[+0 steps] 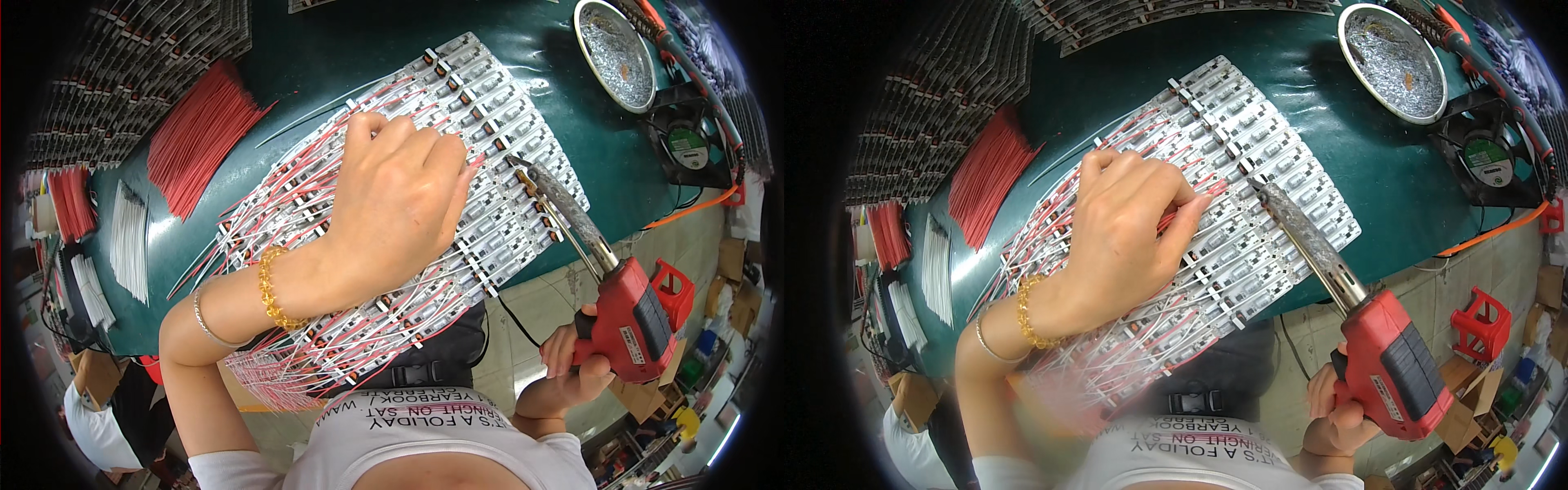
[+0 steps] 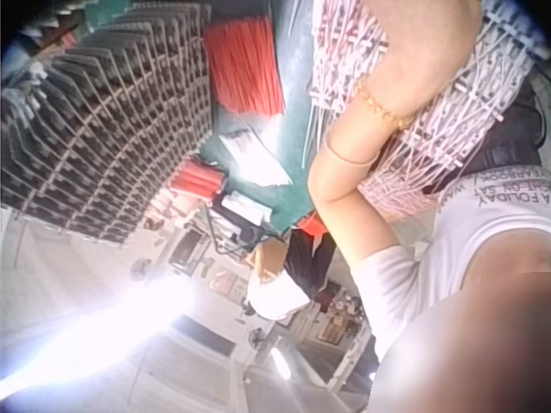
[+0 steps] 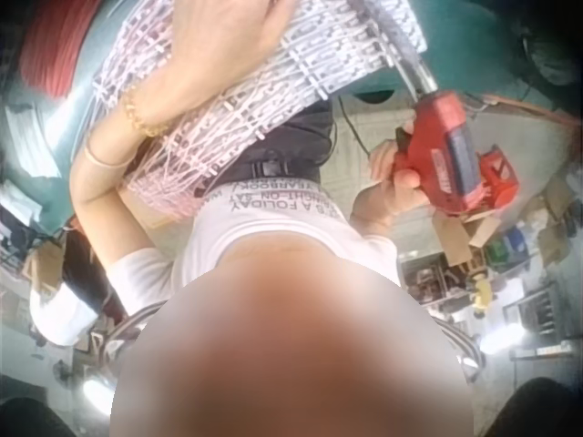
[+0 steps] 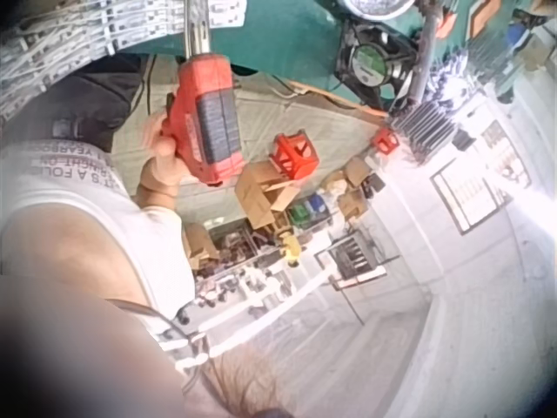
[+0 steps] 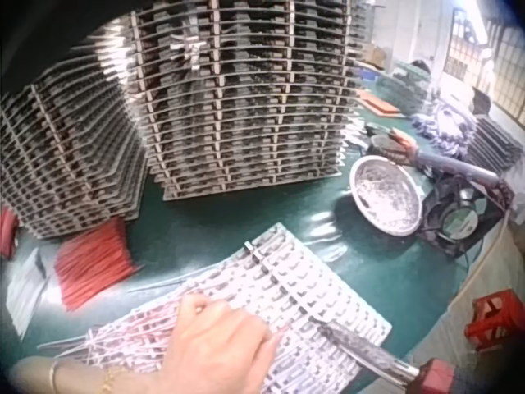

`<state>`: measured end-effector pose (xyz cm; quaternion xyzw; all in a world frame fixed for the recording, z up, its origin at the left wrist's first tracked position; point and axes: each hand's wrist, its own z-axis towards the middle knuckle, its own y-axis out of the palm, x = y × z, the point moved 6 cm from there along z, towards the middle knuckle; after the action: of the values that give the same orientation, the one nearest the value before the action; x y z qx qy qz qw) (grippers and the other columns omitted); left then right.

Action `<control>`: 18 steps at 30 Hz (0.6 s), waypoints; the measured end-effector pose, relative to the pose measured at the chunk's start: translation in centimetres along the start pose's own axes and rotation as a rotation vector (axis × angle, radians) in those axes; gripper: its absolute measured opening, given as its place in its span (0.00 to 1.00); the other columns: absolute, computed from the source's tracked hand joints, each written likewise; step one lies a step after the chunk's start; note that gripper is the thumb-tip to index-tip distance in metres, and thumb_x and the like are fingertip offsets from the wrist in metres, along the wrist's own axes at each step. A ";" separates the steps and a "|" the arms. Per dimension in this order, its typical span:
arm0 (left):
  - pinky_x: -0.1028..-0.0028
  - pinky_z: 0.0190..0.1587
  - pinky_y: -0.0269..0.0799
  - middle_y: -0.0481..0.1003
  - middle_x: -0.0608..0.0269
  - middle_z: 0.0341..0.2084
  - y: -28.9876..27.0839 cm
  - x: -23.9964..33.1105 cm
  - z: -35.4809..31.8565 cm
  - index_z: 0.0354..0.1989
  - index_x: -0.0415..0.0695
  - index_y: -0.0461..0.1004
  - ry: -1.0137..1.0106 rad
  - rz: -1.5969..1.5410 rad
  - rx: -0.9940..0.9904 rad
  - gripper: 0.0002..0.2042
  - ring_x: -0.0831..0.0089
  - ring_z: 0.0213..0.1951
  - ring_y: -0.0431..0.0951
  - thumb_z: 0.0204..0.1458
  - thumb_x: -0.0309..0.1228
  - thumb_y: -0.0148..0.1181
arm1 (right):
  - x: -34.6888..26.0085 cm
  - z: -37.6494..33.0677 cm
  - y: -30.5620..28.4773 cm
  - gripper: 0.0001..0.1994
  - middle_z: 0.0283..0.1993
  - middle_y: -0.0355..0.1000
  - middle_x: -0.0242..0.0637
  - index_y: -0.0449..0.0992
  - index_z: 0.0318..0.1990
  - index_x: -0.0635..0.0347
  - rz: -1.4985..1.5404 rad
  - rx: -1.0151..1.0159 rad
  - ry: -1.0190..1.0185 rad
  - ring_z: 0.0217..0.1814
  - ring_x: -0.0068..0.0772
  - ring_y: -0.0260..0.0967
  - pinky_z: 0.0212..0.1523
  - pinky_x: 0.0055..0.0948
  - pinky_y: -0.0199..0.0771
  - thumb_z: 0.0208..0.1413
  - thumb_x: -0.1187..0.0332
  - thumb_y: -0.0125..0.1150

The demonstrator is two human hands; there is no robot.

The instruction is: The person solders connecting wires to multiple LED strips laid out in a plastic tray, using a soldering iron and solder wire.

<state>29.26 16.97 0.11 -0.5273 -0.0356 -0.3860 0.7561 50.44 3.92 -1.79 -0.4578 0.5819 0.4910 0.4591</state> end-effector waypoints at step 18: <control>0.69 0.36 0.55 0.68 0.66 0.18 0.2 0.6 -0.1 0.19 0.43 0.70 -0.070 -0.114 -0.064 0.07 0.69 0.25 0.66 0.41 0.25 0.64 | 0.2 -1.1 -1.0 0.38 0.12 0.60 0.27 0.57 0.55 0.71 -0.026 -0.038 0.034 0.10 0.22 0.57 0.16 0.22 0.61 0.52 0.41 0.53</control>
<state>29.73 16.59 0.17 -0.5615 -0.0798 -0.4106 0.7139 51.33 2.76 -2.06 -0.4820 0.5742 0.4881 0.4468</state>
